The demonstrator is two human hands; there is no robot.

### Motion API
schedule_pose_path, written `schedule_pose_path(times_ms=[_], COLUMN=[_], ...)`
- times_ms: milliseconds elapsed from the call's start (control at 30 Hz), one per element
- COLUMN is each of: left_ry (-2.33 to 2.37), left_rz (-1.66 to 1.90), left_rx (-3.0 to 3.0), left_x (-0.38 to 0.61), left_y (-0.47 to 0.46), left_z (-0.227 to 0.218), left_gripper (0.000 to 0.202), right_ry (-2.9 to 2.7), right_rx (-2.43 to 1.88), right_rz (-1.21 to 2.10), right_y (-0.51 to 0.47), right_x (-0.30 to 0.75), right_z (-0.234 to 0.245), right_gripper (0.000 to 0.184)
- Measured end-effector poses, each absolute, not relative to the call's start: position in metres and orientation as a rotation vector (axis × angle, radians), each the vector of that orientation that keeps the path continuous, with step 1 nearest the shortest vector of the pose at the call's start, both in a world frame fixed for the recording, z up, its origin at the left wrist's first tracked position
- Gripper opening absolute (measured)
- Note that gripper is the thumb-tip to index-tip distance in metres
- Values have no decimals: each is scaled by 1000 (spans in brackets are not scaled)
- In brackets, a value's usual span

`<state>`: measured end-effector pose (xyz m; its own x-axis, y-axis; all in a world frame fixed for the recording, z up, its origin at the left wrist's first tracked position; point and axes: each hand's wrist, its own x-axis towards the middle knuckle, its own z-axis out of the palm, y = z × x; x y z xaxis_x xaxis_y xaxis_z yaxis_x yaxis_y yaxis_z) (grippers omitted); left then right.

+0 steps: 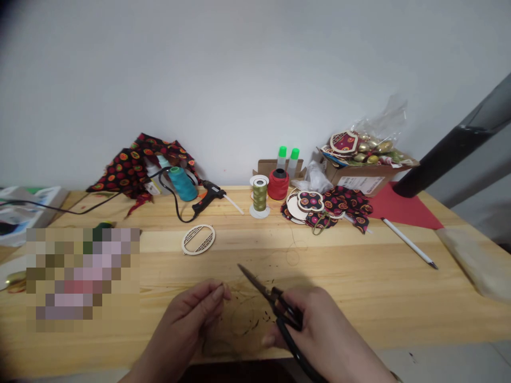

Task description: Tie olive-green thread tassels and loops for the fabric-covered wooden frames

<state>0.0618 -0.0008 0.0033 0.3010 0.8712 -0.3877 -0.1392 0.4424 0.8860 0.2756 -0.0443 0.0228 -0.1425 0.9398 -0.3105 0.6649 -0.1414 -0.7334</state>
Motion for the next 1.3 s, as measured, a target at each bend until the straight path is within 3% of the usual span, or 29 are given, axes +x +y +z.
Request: schedule_pose_path(times_ms=[100,200,367,567,767,933,1067,1300], left_ry=[1055,1045,1028,1046,1031,1052,1073,1033], left_rz=[827,829,890,916,835,910,913,942], left_rx=[773,741,693,721,874,665,547,501], left_x=[61,61,65,68,67,70,69,68], left_y=[0,0,2,2,-5,-2,1,0], left_z=[2,3,-2,2,5,3,2,1], left_gripper=[29,30,27,27,28,32,36,31], right_ry=[-1910,-1914,-1869,-1815,-1708,-1912,-1772,-1653], right_rx=[-2050,-2124,-1974,-1786,-1683,-1907,-2498,-2789], right_rz=[850,804,1024,1299,1544,1009,441,369], right_y=[-42,-43,-51,-52,-51,-45,-39,-44], right_x=[291,304,300,266,254,283,326,366], right_z=[22,21,23,39,43,25,11,9], right_gripper=[33,36,34,13,15,10,32,36])
